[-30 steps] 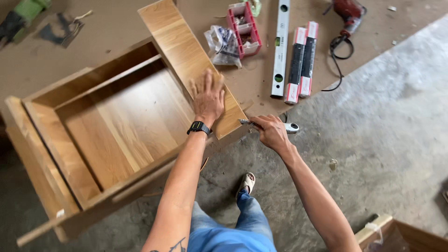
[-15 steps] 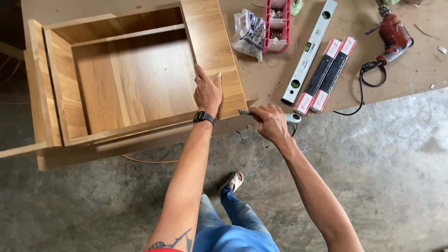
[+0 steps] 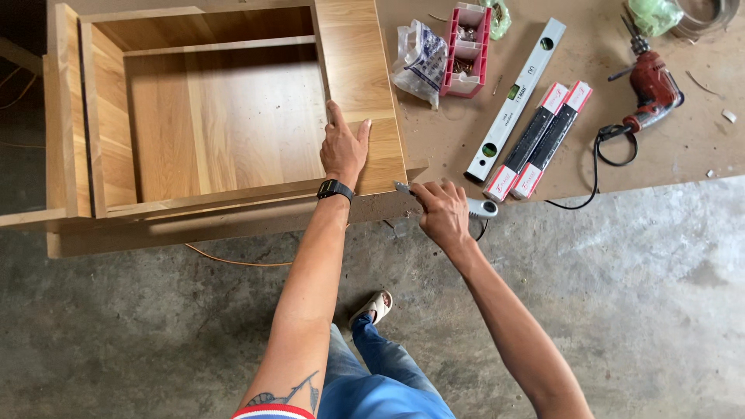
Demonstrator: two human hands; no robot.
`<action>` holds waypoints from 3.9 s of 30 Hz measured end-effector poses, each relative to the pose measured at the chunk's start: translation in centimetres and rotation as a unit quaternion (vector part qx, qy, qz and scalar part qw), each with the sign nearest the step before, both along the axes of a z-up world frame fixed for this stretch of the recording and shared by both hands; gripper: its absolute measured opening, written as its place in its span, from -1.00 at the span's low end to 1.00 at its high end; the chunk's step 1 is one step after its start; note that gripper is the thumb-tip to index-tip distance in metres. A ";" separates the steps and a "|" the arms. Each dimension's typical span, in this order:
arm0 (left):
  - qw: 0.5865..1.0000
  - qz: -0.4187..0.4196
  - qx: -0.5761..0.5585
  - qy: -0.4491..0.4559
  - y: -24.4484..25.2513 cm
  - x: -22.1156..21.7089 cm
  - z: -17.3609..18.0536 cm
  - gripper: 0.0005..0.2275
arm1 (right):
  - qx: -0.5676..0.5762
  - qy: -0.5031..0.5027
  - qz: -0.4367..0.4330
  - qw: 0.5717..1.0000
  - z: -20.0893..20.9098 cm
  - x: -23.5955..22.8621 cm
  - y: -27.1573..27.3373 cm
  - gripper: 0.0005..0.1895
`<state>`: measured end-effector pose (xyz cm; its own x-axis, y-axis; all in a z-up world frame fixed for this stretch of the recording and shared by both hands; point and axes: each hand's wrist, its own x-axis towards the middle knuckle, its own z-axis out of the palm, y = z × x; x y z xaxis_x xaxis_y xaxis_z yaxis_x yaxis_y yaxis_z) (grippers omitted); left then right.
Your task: The person uses a utility knife to trim the edges of a wooden panel attached to a wooden box.
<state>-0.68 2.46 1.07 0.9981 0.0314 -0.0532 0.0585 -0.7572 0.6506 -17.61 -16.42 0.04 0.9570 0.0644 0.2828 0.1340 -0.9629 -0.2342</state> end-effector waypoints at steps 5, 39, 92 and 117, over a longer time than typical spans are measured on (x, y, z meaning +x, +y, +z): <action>1.000 0.004 0.005 -0.003 0.1 0.3 -1.2 -0.27 | 0.060 0.020 0.008 0.998 0.6 0.6 -0.1 -0.82; 1.000 -0.002 -0.018 -0.001 0.0 0.2 -0.4 -0.27 | 0.064 0.076 0.031 0.995 3.3 1.2 -0.5 -0.81; 1.000 -0.009 -0.023 0.013 0.3 0.0 0.0 -0.29 | 0.074 0.085 0.019 0.993 3.2 4.0 -0.5 -0.78; 0.999 -0.031 -0.007 0.017 0.8 0.2 1.9 -0.33 | 0.883 0.282 -0.142 0.348 0.9 -0.9 -8.0 -0.50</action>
